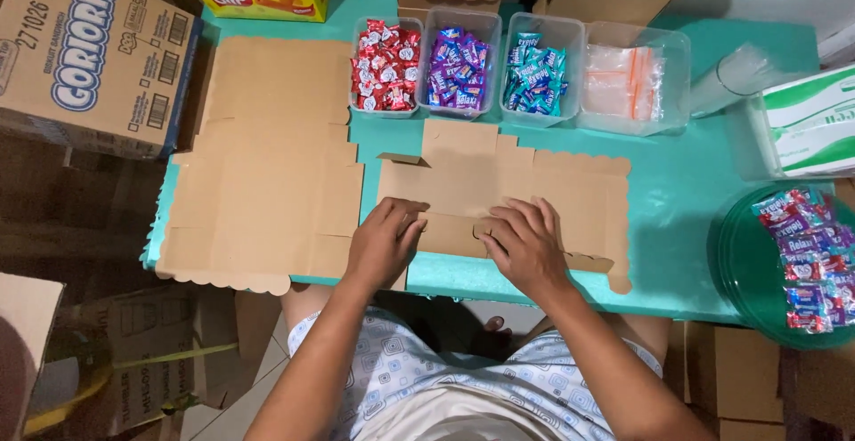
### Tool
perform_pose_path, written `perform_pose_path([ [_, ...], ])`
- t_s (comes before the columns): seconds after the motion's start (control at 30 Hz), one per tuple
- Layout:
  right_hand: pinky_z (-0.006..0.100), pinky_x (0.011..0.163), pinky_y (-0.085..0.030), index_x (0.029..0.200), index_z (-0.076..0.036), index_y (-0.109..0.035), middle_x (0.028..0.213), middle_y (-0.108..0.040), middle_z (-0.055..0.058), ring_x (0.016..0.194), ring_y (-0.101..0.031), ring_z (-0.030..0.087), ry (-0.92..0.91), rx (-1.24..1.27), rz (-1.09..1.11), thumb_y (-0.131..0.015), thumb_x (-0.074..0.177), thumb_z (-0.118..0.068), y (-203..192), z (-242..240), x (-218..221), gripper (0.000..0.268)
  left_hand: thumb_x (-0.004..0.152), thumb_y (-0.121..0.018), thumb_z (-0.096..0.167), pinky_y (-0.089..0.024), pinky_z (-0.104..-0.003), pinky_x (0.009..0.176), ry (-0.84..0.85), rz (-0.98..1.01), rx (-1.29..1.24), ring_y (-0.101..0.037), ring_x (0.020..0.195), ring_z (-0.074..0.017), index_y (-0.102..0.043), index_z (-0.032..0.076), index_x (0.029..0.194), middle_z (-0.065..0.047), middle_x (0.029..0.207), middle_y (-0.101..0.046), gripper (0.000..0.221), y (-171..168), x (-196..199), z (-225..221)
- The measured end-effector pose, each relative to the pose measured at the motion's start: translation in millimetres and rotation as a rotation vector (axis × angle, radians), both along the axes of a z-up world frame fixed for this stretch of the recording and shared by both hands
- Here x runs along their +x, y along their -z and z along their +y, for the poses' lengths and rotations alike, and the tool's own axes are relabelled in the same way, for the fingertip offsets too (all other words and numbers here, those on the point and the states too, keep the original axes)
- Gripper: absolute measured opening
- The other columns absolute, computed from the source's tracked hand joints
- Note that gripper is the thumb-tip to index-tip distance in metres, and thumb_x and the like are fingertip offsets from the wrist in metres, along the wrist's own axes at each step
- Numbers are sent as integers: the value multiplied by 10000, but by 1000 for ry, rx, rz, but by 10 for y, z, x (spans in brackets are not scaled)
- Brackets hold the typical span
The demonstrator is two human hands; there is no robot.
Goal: Folding flat cardboard sheets into small boxes for packaging snacks.
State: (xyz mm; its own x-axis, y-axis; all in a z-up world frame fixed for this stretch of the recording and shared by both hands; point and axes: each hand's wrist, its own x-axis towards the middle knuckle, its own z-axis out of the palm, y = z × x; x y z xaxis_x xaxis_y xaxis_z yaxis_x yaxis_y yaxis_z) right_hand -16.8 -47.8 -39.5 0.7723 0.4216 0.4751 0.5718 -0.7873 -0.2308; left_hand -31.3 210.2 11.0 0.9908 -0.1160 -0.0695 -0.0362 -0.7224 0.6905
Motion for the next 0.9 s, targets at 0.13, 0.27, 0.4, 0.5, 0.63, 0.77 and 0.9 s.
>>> perform_pose_path([
  [0.13,592,1185,-288,965,-206,-734,1177,-691,-21,1251,-590,247,-17,-12,-37,-744,943,-330,51,-7,-20,127,1024,-624,286,-598,-428,851,22,-68,64,-678,1043,-258,-743,214,1129,-9,1084,-654,175,158,-10,46],
  [0.27,625,1201,-246,1015,-228,-749,1193,-688,-11,1284,-575,257,-14,-39,-97,-741,936,-363,93,-28,-14,156,984,-673,292,-603,-443,857,118,-139,92,-676,1077,-305,-748,182,1203,-73,1174,-659,256,199,-34,141],
  [0.4,659,1180,-229,1011,-263,-759,1197,-678,4,1309,-555,277,-4,-88,-132,-732,933,-392,48,-25,6,153,976,-669,251,-603,-412,845,189,-259,121,-678,1042,-293,-731,162,1270,-84,1199,-665,313,178,-77,198],
  [0.5,691,1177,-189,978,-251,-759,1207,-685,22,1326,-549,299,-8,-125,-151,-751,913,-367,-47,6,6,133,989,-656,265,-600,-377,836,178,-333,145,-673,1026,-273,-729,140,1266,-80,1193,-665,313,224,-99,171],
  [0.63,727,1158,-200,1001,-247,-754,1213,-680,39,1326,-552,326,-36,-139,-150,-760,898,-284,-47,122,23,110,990,-662,229,-584,-383,851,167,-433,119,-669,996,-283,-731,92,1248,-104,1184,-669,299,281,-103,161],
  [0.77,738,1108,-251,950,-234,-758,1177,-678,40,1306,-560,333,-80,-108,-148,-763,906,-283,33,392,65,67,967,-670,205,-557,-354,911,144,-453,104,-667,1013,-254,-737,80,1219,-88,1192,-674,289,314,-118,172],
  [0.9,781,1032,-297,945,-228,-769,1097,-678,64,1248,-576,372,-110,-116,-149,-771,907,-276,-88,728,104,62,977,-641,197,-531,-359,966,153,-428,100,-663,1054,-256,-719,55,1237,-102,1201,-673,306,278,-112,187],
])
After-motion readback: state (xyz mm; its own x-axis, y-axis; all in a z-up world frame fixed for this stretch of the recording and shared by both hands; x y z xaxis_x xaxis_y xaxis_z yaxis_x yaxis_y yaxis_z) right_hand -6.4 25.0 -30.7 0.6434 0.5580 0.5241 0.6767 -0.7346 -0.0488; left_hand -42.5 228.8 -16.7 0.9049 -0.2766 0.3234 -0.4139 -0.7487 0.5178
